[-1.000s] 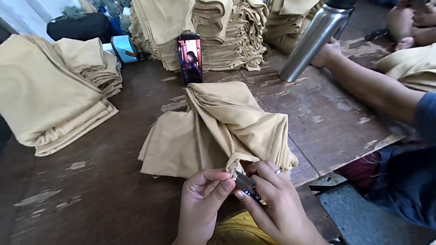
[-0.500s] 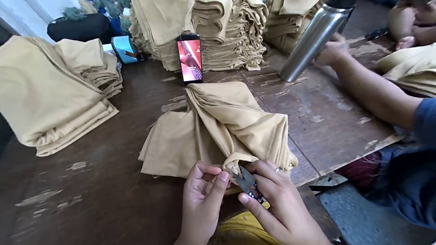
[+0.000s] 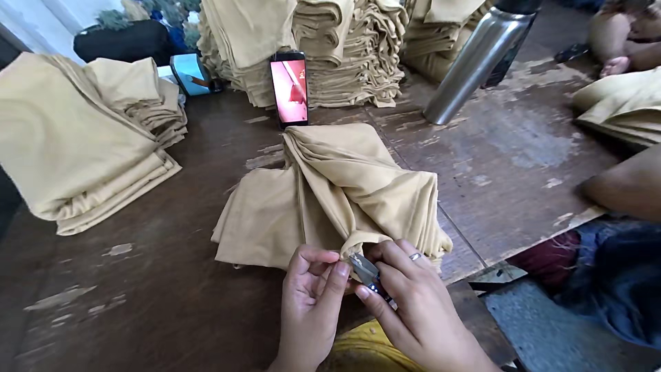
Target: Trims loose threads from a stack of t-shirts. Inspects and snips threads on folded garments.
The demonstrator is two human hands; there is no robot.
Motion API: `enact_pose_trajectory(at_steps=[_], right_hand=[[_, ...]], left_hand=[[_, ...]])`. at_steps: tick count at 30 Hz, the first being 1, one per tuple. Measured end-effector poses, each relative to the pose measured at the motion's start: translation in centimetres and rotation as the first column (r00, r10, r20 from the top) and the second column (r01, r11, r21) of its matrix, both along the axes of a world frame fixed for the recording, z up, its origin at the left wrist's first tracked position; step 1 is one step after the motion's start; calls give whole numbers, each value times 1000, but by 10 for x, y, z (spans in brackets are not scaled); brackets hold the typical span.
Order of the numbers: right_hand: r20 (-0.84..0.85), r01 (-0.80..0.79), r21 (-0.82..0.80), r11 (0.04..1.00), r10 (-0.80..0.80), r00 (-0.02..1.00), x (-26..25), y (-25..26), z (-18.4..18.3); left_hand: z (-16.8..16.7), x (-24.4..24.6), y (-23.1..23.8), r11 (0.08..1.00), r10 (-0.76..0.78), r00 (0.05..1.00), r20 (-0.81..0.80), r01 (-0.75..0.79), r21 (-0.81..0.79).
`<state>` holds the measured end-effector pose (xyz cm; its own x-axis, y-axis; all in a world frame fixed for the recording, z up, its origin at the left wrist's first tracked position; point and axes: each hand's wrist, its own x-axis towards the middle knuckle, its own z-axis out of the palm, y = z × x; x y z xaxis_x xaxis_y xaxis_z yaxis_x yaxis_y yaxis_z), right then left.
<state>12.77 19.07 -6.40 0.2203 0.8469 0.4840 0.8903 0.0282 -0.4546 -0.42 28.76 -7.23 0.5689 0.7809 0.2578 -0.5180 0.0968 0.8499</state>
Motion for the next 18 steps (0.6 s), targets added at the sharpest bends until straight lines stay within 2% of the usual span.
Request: enact_pose_trajectory(at_steps=[12,18], right_hand=[[114,121,-8,993,-120,986,-9,4,1],[141,103,8,995,-103,985,-7,4,1]], left_hand=[[-4,2,1,999,14,1000,4,-14,37],[-4,-1,2,1000,6,1000,-8,-6,15]])
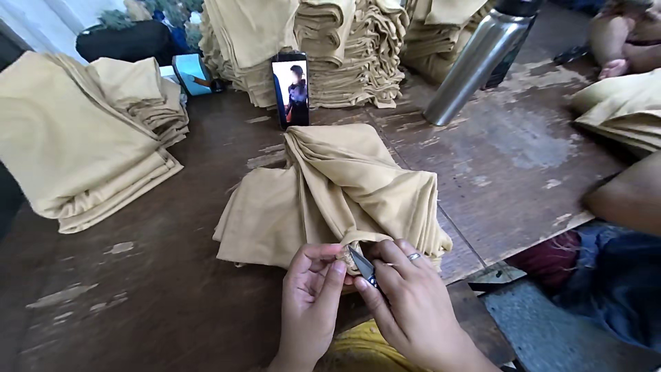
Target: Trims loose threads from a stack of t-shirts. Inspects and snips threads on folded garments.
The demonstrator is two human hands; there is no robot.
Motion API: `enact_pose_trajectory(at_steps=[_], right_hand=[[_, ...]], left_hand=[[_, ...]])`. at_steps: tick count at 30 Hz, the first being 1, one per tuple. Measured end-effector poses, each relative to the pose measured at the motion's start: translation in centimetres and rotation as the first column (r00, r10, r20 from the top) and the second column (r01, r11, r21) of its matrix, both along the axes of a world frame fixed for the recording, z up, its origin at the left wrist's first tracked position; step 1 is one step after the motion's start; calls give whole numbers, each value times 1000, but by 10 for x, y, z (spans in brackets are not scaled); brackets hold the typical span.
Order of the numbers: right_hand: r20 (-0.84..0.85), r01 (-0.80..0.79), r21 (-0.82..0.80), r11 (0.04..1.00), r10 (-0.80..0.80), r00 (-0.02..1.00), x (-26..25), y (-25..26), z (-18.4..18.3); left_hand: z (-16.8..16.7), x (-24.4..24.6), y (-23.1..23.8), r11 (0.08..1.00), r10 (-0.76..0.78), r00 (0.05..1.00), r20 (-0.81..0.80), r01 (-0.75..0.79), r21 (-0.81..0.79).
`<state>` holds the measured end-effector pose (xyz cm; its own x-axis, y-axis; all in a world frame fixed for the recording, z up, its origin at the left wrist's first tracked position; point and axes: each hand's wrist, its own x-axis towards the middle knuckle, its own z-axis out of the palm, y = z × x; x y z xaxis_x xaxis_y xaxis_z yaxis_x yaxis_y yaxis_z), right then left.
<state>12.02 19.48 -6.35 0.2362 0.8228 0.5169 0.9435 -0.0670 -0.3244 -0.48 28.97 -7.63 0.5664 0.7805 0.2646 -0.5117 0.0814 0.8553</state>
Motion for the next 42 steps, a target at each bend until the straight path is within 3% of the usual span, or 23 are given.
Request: enact_pose_trajectory(at_steps=[3,5,8,10,11,14,17,19,21,24,26,28,33,35,37,39,42], right_hand=[[-167,-78,68,995,88,982,11,-8,2],[-262,-95,165,982,136,955,19,-10,3],[-245,-140,271,952,208,947,22,-1,6],[-224,-233,286,929,301,927,21,12,9],[-221,-266,298,917,337,915,21,18,10],[-243,-162,384,909,269,932,41,22,18],[-256,183,464,867,-67,964,89,8,31],[-260,323,480,816,-219,940,106,-5,37],[-273,253,483,838,-131,953,94,-14,36],[-339,-84,332,939,202,919,50,-17,21],[-296,-240,214,947,297,908,34,-8,9],[-239,-284,180,942,322,916,30,1,3],[-298,-229,395,890,360,884,38,9,15],[-280,-158,409,899,288,916,41,17,14],[-239,-78,309,948,157,958,41,24,7],[-225,-51,207,977,99,969,39,25,1],[-325,-128,218,968,195,925,41,14,-4]], left_hand=[[2,-3,3,998,8,999,-34,-6,54],[4,-8,5,965,115,987,-111,-84,250],[7,-16,5,727,399,901,-171,-198,657],[15,-23,4,546,497,857,-136,-186,817],[19,-28,4,498,513,851,-116,-184,848],[33,-49,8,524,465,874,-142,-142,840],[45,-74,15,600,299,868,-396,152,786],[42,-73,19,567,289,834,-470,247,786],[30,-59,19,530,406,793,-453,200,824],[13,-36,20,497,534,754,-382,86,864],[11,-28,20,522,533,779,-329,3,853],[13,-24,17,533,543,783,-304,-41,845],[16,-15,7,535,610,710,-353,-40,844],[17,-7,5,569,564,747,-350,-45,821],[17,1,4,749,347,885,-311,-62,660],[16,5,5,935,90,981,-171,-24,355],[12,4,8,993,-95,993,71,100,-60]])
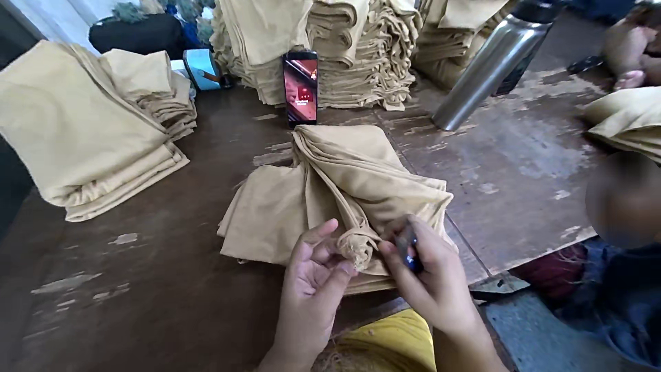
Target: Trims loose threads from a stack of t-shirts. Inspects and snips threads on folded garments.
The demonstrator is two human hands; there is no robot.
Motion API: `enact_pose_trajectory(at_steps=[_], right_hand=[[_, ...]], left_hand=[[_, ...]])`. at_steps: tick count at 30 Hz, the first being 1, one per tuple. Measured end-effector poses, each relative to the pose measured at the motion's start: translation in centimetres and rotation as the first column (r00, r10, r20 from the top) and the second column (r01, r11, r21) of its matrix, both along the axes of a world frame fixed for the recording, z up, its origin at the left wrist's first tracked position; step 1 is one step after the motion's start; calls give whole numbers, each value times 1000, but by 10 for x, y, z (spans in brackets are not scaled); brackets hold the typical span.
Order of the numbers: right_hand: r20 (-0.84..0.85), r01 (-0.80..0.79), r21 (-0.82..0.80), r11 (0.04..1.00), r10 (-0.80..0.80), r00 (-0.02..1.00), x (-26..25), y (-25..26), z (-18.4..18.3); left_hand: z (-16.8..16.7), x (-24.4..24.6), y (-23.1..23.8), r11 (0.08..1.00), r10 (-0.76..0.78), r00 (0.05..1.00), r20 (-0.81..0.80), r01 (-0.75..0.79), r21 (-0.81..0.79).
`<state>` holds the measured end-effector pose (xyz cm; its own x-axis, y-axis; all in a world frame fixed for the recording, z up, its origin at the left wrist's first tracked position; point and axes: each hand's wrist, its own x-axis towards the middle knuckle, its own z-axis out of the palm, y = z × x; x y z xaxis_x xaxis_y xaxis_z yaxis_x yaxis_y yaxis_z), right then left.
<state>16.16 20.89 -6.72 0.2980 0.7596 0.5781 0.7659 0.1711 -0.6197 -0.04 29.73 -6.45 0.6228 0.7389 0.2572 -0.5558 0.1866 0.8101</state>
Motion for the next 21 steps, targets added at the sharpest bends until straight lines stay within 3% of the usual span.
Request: enact_pose_trajectory(at_steps=[2,5,10,16,21], right_hand=[[-44,-83,20,996,84,996,3,-7,0],[34,-113,-41,993,115,993,-1,-17,1],[207,2,-123,992,24,978,-12,-22,-3],[300,122,-125,985,-80,951,-24,-14,0],[335,165,-128,978,-114,935,-29,-14,0]], left_hand=[[-2,-1,-1,996,-6,998,61,11,-87],[-6,-3,-3,996,-21,993,112,31,-88],[-7,-1,-5,995,29,995,94,-21,-94],[-10,-1,-9,993,90,996,-7,-89,73],[-12,-1,-11,992,102,995,-11,-101,73]])
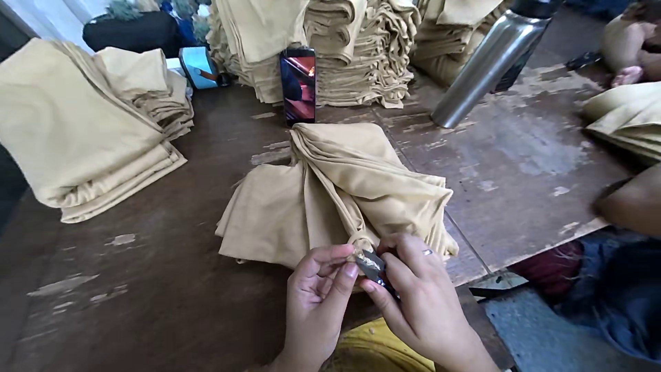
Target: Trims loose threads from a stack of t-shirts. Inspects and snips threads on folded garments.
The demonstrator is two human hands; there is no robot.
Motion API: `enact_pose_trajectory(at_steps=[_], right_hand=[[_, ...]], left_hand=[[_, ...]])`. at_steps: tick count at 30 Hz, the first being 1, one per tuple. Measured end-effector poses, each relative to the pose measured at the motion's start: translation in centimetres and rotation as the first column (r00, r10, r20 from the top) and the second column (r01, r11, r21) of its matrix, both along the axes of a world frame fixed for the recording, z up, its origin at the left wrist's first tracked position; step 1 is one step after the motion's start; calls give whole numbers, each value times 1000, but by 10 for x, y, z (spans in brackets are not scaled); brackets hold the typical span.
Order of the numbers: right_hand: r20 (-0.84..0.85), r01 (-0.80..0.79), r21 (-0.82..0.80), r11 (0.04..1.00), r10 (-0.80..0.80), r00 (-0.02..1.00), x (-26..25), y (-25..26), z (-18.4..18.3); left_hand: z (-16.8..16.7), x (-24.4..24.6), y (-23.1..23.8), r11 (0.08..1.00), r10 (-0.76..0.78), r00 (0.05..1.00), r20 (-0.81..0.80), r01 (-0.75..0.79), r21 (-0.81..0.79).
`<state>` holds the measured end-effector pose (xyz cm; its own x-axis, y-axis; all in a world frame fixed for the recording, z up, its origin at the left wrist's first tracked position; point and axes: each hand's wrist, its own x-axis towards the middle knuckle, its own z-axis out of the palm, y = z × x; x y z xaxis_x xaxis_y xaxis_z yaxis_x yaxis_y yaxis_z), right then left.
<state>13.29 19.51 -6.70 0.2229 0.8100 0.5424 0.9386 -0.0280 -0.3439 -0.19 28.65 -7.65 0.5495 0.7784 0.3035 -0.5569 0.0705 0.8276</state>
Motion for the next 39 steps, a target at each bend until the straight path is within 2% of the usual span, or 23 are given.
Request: enact_pose_trajectory(at_steps=[12,18,21,26,35,37,39], right_hand=[[56,2,-19,1000,-1,998,0,0,1],[71,16,-23,1000,-14,997,-2,-1,0],[85,32,-21,999,-30,996,-4,0,0],[101,47,-6,999,-47,994,-7,0,0],[106,64,3,998,-64,992,-6,2,-2],[51,39,10,999,-40,998,-3,-1,-1],[-93,-13,41,999,17,996,5,-6,1]], left_hand=[[-1,-1,1,998,3,1000,1,-3,-69],[1,-1,3,983,-37,995,91,52,-174],[9,5,1,983,8,999,45,0,-184],[19,15,-4,983,103,993,-57,-110,-149],[11,10,-5,989,112,992,-62,-117,-88],[8,7,-4,993,99,994,-41,-102,-58],[4,1,-1,995,102,994,-46,-102,1]])
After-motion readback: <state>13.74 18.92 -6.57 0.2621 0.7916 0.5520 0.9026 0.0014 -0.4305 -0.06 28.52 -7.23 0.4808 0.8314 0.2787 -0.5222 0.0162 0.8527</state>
